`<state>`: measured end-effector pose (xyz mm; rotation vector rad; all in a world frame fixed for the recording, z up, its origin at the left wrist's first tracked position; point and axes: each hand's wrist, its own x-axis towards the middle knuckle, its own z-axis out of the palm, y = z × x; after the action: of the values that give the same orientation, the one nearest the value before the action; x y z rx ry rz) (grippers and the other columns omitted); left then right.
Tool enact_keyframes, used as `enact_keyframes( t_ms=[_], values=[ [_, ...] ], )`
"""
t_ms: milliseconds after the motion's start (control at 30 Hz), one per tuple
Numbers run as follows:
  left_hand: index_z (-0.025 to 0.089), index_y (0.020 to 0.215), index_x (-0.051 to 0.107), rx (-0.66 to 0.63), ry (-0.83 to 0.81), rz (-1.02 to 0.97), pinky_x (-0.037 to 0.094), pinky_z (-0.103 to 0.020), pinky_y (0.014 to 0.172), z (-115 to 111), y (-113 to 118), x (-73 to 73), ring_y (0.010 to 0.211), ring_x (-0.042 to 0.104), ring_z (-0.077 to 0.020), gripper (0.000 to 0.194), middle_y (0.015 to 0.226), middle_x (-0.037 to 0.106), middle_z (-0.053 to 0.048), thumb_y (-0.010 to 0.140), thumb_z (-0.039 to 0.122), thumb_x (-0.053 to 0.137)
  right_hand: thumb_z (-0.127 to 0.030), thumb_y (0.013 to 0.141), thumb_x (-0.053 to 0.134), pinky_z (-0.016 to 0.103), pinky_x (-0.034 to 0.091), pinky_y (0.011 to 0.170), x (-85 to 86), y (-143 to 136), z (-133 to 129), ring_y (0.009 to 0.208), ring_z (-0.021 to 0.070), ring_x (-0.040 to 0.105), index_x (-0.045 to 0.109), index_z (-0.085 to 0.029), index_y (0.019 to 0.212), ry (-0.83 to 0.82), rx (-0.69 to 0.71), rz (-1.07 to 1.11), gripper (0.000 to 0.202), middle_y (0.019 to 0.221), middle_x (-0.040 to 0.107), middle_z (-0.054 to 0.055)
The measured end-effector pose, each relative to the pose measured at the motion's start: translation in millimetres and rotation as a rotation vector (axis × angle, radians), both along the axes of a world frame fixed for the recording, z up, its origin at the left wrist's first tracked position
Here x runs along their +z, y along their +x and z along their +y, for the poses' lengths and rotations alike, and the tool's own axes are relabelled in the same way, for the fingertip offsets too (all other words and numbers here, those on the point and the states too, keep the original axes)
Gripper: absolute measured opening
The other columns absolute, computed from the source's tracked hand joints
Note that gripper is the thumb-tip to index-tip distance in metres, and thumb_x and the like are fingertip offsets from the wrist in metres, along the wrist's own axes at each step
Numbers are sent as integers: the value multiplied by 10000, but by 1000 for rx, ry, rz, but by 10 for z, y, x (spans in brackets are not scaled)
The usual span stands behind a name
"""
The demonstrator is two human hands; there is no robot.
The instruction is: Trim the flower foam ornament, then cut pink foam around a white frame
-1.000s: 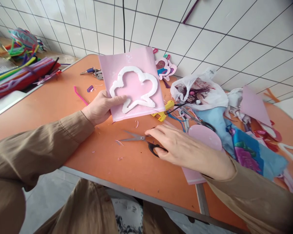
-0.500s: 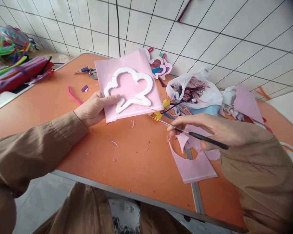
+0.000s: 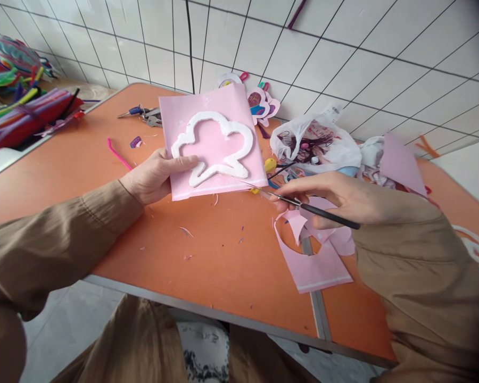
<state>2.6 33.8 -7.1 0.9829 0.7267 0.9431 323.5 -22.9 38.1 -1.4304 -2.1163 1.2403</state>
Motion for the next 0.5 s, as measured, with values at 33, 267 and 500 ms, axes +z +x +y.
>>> enact_keyframes(
  t_ms=[33,267,500],
  values=[
    [164,832,787,-1,-1,3,642,-402,896,-2,1,-3,953,771,-310,234,914,808,-83,650,250,905,-283,602,745,383,557,708,-17,-7,5,861,292,730,820,-216,1071,9,3,1,480,944,783,107],
    [156,887,791,-15,19,22,604,-486,977,7,1,-47,1053,743,-378,258,985,800,-118,673,252,899,-338,723,704,324,516,614,-88,-35,36,730,207,681,795,-173,1097,38,114,24,419,852,772,91],
    [140,894,777,-43,46,18,600,-493,974,18,-7,-61,1005,757,-348,235,948,799,-103,699,229,873,-406,785,746,285,482,588,-47,-92,47,689,148,620,730,-121,1156,-11,182,-54,468,832,728,67]
  ],
)
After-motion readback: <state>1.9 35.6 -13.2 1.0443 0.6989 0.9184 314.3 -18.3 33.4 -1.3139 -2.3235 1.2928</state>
